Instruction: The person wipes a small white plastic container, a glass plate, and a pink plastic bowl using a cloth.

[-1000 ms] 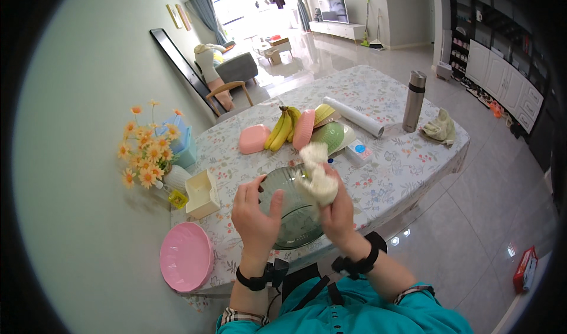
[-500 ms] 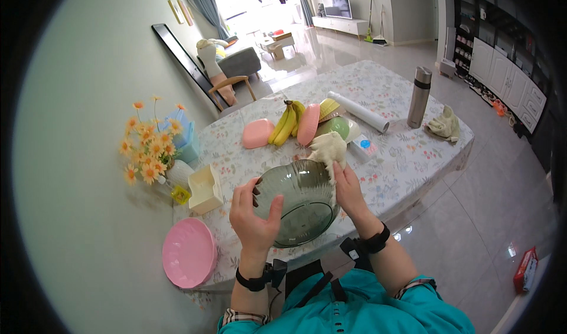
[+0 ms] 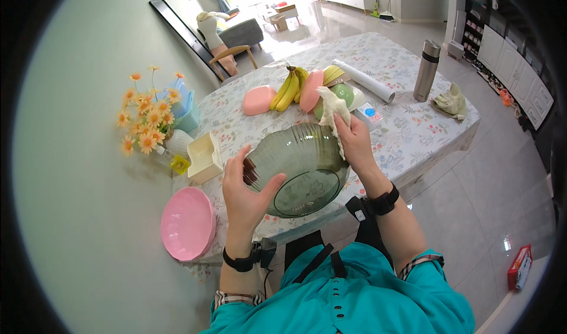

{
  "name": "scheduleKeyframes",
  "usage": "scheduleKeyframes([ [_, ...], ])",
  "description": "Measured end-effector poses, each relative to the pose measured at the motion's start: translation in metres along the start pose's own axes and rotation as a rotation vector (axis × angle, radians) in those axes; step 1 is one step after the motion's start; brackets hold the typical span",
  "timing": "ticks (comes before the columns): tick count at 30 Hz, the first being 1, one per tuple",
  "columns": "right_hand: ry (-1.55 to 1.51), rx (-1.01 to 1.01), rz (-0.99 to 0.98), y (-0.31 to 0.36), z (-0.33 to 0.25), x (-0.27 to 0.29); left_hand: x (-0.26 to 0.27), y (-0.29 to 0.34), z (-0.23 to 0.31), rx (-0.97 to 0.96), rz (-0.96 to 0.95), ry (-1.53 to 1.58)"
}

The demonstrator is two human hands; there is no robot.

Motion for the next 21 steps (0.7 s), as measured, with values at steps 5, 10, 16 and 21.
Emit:
scheduleKeyframes([
  [5, 0.274, 0.130, -0.007, 0.008, -0.034, -0.019, -0.007, 0.002, -0.020, -0.024, 0.081, -0.047],
  [10, 0.718, 0.531, -0.105, 0.075, -0.066, -0.075, 0.001, 0.010, -0.044, -0.056, 0.241, -0.148],
  [16, 0.663, 0.542, -0.133, 0.051, -0.079, -0.079, -0.001, 0.010, -0.042, -0.076, 0.209, -0.011],
  [21, 0.341, 0.109, -0.194, -0.001, -0.039, -0.068, 0.006, 0.020, -0.049, -0.100, 0.268, 0.021],
])
Point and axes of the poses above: each hand's wrist, its own y-axis away from the middle knuckle, its own x-axis out of the back of the hand, z = x × y, the point moved 10 cm from there along -y, towards the middle knuckle, and after that the axes turned 4 degrees about -z, right-handed, at the moved point
